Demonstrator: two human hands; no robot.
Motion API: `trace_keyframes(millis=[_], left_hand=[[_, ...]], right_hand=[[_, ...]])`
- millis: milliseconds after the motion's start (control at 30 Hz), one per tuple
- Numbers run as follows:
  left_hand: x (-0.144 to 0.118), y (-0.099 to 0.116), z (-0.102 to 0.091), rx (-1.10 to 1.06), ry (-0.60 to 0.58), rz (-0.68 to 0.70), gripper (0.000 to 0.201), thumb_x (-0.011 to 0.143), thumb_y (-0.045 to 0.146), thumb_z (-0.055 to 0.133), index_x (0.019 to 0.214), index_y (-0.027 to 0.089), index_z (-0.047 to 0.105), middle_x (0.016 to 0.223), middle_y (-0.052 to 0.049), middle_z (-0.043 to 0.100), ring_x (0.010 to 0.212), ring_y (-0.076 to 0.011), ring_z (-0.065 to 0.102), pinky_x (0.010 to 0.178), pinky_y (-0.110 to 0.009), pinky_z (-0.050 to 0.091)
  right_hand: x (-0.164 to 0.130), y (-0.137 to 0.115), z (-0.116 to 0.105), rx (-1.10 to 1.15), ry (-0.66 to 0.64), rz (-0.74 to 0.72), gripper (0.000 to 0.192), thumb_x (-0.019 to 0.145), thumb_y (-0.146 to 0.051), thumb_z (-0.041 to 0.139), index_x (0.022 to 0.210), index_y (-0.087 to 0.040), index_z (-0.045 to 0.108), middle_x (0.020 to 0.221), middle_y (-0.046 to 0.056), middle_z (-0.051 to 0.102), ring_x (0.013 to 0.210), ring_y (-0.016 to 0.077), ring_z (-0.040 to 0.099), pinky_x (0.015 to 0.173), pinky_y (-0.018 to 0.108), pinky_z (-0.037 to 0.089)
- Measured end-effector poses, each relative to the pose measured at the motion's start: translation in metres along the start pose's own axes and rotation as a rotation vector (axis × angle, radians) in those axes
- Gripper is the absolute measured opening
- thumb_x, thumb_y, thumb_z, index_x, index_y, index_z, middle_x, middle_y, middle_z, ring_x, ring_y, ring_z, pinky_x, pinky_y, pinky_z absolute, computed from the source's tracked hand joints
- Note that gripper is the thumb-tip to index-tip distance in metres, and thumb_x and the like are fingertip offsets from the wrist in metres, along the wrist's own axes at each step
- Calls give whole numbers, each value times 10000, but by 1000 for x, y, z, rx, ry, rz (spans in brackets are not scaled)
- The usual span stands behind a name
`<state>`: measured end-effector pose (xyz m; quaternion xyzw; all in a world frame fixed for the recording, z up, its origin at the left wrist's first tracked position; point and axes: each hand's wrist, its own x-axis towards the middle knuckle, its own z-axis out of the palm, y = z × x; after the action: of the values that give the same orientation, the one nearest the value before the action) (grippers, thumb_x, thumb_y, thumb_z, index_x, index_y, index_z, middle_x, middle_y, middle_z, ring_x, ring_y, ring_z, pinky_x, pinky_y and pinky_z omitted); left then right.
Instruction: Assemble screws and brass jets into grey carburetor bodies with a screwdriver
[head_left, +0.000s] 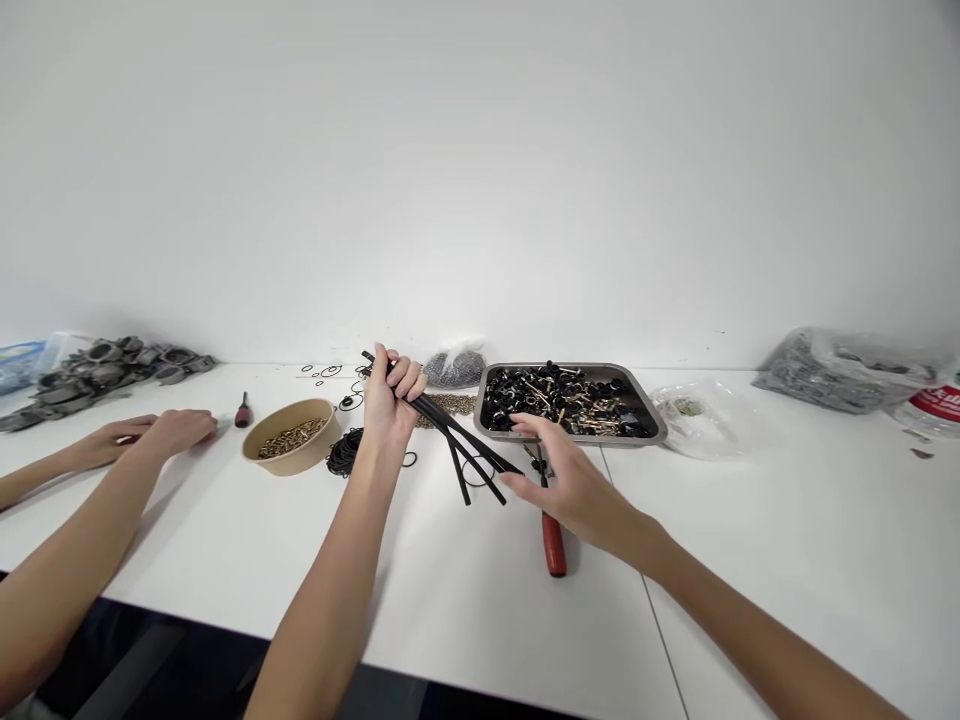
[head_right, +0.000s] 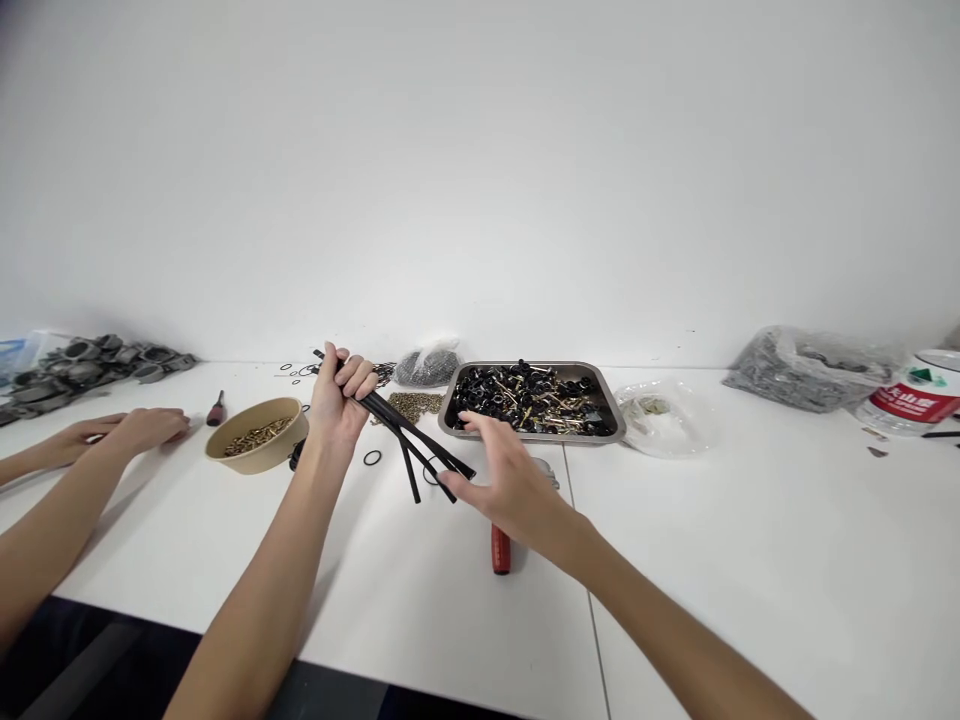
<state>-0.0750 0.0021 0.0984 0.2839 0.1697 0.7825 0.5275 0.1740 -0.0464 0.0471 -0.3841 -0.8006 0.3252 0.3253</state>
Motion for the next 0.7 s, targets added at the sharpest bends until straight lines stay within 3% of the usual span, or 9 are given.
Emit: trace_keyframes(millis=[67,167,267,367,500,567,633,700], left_hand=[[-1,1,0,-39,-16,-10,319,957,352,491,703,160,474,474,87,243,366,-32,227,349,-158,208],[-4,-2,0,-103,-6,-12,329,979,334,439,704,157,474,482,83,241,372,-33,226,353,-159,219],[-8,-11,4,-140,20,-34,342,986,320,418,689,158,465,483,82,223,376,-38,217,353,-166,217],[-16,-21,12,-147,12,-56,336,974,328,450,686,156,469,487,83,211,383,-39,213,360,-168,233],[-27,-32,24,-88,-45,-57,314,938,340,531,691,149,497,494,82,221,399,-37,240,384,-167,293],[-31,-38,28,-47,-86,-74,253,905,347,591,756,146,557,507,75,283,434,-40,328,455,-165,398],[-32,-44,30,14,-132,-120,250,857,386,654,926,148,623,594,40,456,575,-70,512,647,-212,536],[-33,-52,29,97,-168,-179,396,816,412,694,1099,144,625,825,-40,625,852,-143,636,867,-289,561]], right_hand=[[12,-15,12,9,-67,2,705,859,-602,594,1436,-285,341,1371,102,477,1263,277,457,1035,459,401],[25,-32,30,30,-161,33,713,849,-609,597,1425,-282,333,1144,79,596,1012,242,582,847,389,480],[33,-42,42,8,-172,67,538,907,-495,539,1356,-243,383,860,26,595,718,174,556,646,292,441],[37,-46,44,52,-123,113,295,946,-372,451,1193,-211,466,765,5,546,589,128,481,548,247,375],[37,-47,30,275,-198,167,182,980,-348,378,1020,-199,475,707,-13,520,548,105,507,524,223,387],[33,-44,16,267,-165,172,197,987,-372,381,990,-203,482,704,-21,508,559,99,495,519,214,369],[27,-38,-3,176,-89,158,234,986,-413,396,942,-201,483,708,-26,494,570,95,448,508,210,332],[18,-30,-26,97,-53,156,269,990,-444,384,927,-198,474,714,-27,491,572,97,423,504,214,319]])
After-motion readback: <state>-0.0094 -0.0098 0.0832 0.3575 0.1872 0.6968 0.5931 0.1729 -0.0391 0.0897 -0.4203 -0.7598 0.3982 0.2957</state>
